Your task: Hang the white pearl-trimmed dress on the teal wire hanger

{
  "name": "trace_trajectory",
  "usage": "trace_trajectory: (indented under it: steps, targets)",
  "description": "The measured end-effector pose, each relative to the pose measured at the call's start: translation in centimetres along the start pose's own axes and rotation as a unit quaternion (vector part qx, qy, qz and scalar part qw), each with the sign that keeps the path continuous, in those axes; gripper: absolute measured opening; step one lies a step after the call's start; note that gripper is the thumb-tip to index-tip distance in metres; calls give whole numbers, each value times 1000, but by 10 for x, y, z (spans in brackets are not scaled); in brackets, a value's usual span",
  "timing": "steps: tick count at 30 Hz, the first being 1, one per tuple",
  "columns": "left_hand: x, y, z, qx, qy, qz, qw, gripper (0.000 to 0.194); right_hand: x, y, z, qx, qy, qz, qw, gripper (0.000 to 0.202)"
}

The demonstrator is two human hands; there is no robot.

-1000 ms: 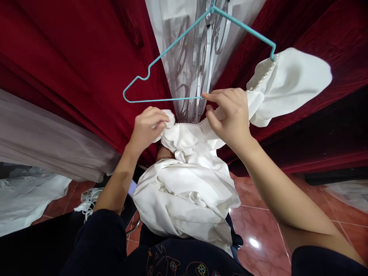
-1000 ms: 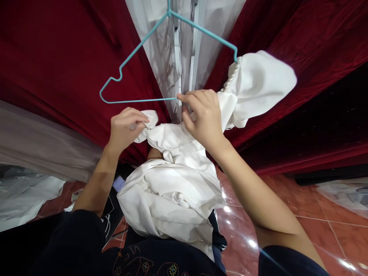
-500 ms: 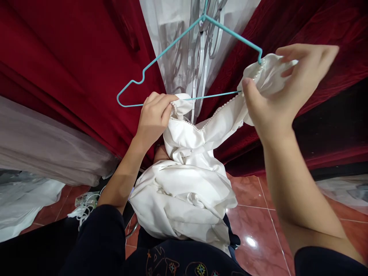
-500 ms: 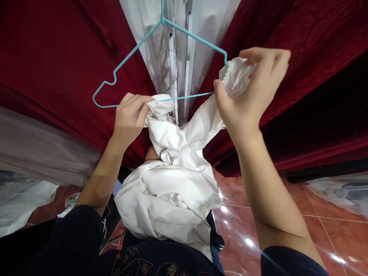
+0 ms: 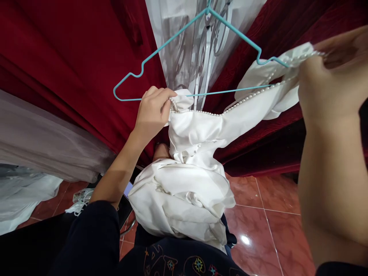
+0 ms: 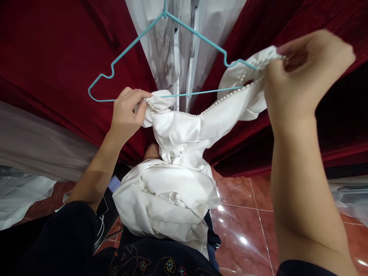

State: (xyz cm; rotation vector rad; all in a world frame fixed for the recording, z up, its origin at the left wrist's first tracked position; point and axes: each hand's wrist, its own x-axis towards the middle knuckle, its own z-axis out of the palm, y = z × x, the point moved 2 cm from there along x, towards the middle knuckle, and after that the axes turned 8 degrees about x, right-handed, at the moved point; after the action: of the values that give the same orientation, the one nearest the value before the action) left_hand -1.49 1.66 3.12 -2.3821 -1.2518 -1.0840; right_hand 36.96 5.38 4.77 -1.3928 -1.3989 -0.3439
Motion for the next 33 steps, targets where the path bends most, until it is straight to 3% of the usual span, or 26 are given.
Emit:
trace_trajectory:
  steps: [2, 4, 9, 12, 14, 20, 24, 27, 28, 30, 32, 33]
  targets:
    - [0, -4, 0, 0, 3, 1, 1000, 22, -13, 14, 4, -48, -63, 29, 996, 17]
    - [1, -6, 2, -5, 4, 4, 1000, 22, -37, 13, 9, -30, -158, 0, 987, 16]
    - [3, 1, 14, -26, 2, 3, 1000, 25, -91, -50, 1, 136, -286, -193, 929, 12]
    - [2, 4, 20, -33, 13, 9, 999, 27, -91, -91, -4, 180, -186, -276, 926, 14]
    - [0, 5, 23, -27, 17, 8, 999, 26, -83, -102, 3, 164, -128, -266, 941, 16]
    - [-10, 3, 28, -44, 43, -8, 998, 22, -81, -83, 43, 127, -140, -176, 966, 20]
    - [-31, 4, 28, -28, 131, 35, 990, 18, -88, -77, 44, 140, -124, -159, 969, 20]
    - [-55, 2, 32, -79, 102, 78, 989, 16, -88, -79, 41, 152, -149, -161, 964, 17]
    - [-62, -3, 33, -116, 74, 47, 989, 16, -87, -80, 40, 156, -149, -164, 963, 16]
    - [-72, -24, 35, -197, 51, -94, 974, 13, -85, -81, 39, 164, -138, -173, 961, 14]
    - [-73, -54, 29, -253, 104, -258, 926, 5, -84, -81, 38, 169, -130, -178, 961, 13]
    - [-70, -70, 23, -263, 146, -315, 900, 11, -84, -82, 37, 174, -127, -181, 960, 12]
